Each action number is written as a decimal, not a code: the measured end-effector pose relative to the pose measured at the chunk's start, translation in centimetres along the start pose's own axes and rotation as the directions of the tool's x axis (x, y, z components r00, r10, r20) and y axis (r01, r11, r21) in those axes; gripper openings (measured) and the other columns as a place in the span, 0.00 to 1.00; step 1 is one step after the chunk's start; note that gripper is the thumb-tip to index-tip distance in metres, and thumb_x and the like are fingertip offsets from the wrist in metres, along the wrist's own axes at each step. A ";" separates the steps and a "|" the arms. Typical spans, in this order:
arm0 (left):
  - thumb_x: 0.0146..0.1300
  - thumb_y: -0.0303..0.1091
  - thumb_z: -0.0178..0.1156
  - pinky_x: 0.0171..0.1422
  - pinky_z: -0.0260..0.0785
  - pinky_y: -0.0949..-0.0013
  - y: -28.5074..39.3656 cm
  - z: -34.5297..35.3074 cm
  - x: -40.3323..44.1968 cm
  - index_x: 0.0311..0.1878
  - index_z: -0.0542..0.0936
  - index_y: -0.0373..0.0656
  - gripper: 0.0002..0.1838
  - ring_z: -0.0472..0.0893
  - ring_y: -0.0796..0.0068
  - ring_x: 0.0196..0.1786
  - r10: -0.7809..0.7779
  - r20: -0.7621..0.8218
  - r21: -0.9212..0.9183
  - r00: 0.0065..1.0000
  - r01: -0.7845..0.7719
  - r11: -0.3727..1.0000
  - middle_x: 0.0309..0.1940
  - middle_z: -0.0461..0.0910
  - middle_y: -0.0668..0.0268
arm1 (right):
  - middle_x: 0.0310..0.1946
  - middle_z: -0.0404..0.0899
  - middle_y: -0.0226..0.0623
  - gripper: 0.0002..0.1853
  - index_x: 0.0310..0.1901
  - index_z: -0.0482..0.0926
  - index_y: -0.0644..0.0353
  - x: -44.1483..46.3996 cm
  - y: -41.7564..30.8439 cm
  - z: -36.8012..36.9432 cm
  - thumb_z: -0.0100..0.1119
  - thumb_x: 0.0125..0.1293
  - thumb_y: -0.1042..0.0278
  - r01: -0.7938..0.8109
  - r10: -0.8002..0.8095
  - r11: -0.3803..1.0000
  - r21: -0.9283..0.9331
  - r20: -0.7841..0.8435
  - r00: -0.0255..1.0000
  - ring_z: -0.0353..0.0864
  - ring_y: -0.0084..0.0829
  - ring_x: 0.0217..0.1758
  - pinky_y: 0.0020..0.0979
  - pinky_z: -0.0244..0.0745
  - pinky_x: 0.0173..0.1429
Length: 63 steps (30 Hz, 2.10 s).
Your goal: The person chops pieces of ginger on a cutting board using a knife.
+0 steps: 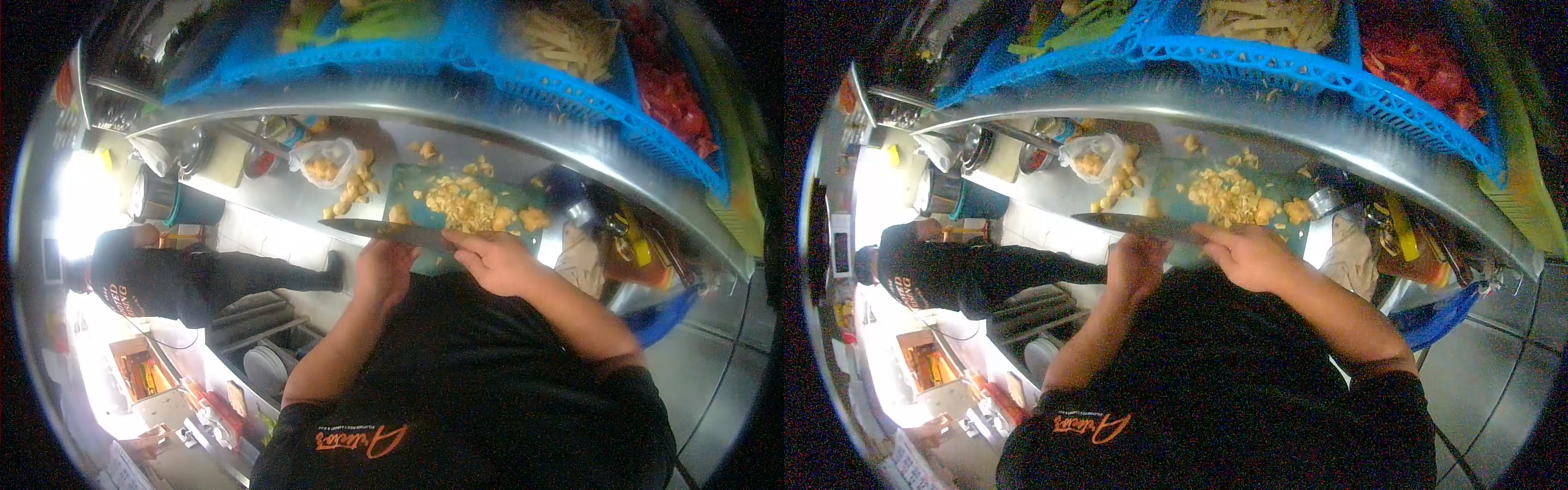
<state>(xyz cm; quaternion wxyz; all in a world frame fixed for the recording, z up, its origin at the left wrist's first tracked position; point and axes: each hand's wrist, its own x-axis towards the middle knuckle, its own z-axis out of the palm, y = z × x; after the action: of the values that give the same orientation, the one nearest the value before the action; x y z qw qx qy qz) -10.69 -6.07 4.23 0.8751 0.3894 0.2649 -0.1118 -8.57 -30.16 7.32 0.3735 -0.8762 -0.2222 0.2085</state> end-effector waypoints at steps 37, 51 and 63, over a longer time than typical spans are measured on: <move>0.75 0.31 0.53 0.49 0.72 0.63 0.7 0.0 -0.8 0.60 0.73 0.34 0.15 0.80 0.63 0.47 -0.009 0.138 0.033 0.990 0.004 0.999 0.50 0.80 0.57 | 0.52 0.85 0.51 0.21 0.66 0.78 0.46 0.1 1.4 -1.0 0.53 0.76 0.53 -0.144 0.143 0.988 0.062 0.030 0.989 0.85 0.56 0.52 0.50 0.80 0.59; 0.77 0.31 0.50 0.55 0.74 0.61 1.5 0.1 -0.5 0.66 0.70 0.32 0.19 0.81 0.63 0.50 -0.023 0.115 0.240 0.993 -0.005 0.971 0.53 0.79 0.57 | 0.52 0.85 0.52 0.21 0.67 0.78 0.47 0.2 3.3 -1.5 0.52 0.78 0.54 -0.176 0.183 0.977 0.124 -0.049 0.982 0.85 0.55 0.54 0.47 0.79 0.62; 0.76 0.30 0.52 0.62 0.75 0.57 1.5 -0.2 -0.1 0.67 0.69 0.32 0.20 0.81 0.58 0.57 -0.071 0.222 0.042 0.972 0.063 0.997 0.59 0.78 0.54 | 0.57 0.83 0.51 0.21 0.68 0.78 0.48 0.0 4.5 0.1 0.52 0.78 0.55 -0.174 0.185 0.970 0.168 -0.051 0.982 0.84 0.51 0.59 0.44 0.77 0.66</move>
<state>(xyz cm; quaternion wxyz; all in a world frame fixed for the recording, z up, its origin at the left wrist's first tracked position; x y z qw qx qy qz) -10.20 -4.92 5.13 0.8883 0.3801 0.1756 -0.1888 -7.54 -32.87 3.90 0.4304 -0.8657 -0.1120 0.2298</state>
